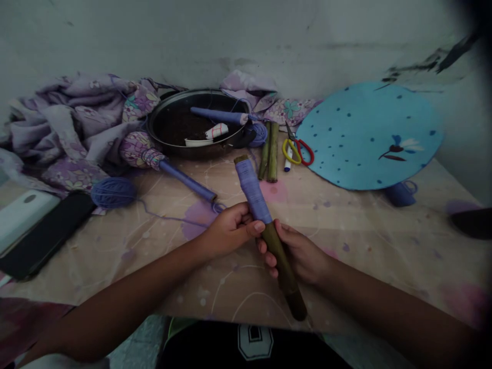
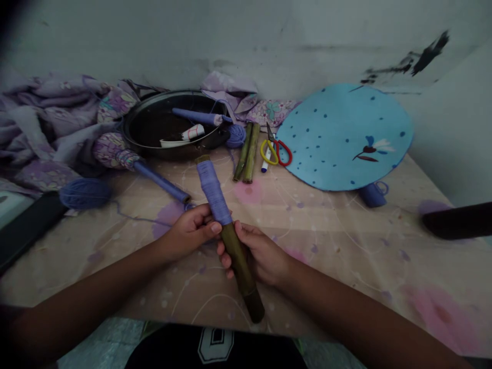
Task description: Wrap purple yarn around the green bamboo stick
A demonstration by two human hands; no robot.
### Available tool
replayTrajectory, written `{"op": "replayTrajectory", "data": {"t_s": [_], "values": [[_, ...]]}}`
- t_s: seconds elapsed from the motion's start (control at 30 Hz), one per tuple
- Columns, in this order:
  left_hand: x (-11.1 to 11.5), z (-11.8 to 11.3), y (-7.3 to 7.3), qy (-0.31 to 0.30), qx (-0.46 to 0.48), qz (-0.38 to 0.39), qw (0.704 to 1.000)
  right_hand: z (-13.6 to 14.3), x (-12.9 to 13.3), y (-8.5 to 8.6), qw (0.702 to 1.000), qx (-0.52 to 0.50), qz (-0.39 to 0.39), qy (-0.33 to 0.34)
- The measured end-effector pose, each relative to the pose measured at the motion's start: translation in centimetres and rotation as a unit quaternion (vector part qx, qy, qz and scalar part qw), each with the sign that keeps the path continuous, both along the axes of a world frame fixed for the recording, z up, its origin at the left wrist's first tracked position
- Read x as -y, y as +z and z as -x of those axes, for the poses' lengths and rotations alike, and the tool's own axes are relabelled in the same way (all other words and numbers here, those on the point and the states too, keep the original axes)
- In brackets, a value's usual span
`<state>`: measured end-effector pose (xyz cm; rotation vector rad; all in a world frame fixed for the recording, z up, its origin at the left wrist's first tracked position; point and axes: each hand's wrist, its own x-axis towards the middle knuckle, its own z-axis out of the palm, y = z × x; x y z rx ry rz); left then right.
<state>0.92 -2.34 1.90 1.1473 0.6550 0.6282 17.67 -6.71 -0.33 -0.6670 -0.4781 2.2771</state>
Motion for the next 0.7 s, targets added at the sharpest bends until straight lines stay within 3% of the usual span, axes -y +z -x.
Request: {"op": "replayTrajectory", "data": {"t_s": [0.23,0.33,0.7], "values": [[0.03,-0.07,-0.24,0.034,-0.046,-0.009,0.998,0.28,0.12,0.43,1.0,0.003,-0.01,-0.008],[-0.01,-0.18,-0.34,0.018,-0.043,0.018,0.999,0.34,0.23,0.26,0.999,0.012,-0.025,-0.035],[0.1,-0.14,0.51,0.008,-0.013,0.065,0.998,0.35,0.17,0.0,1.0,-0.008,0.0,-0.023]]}}
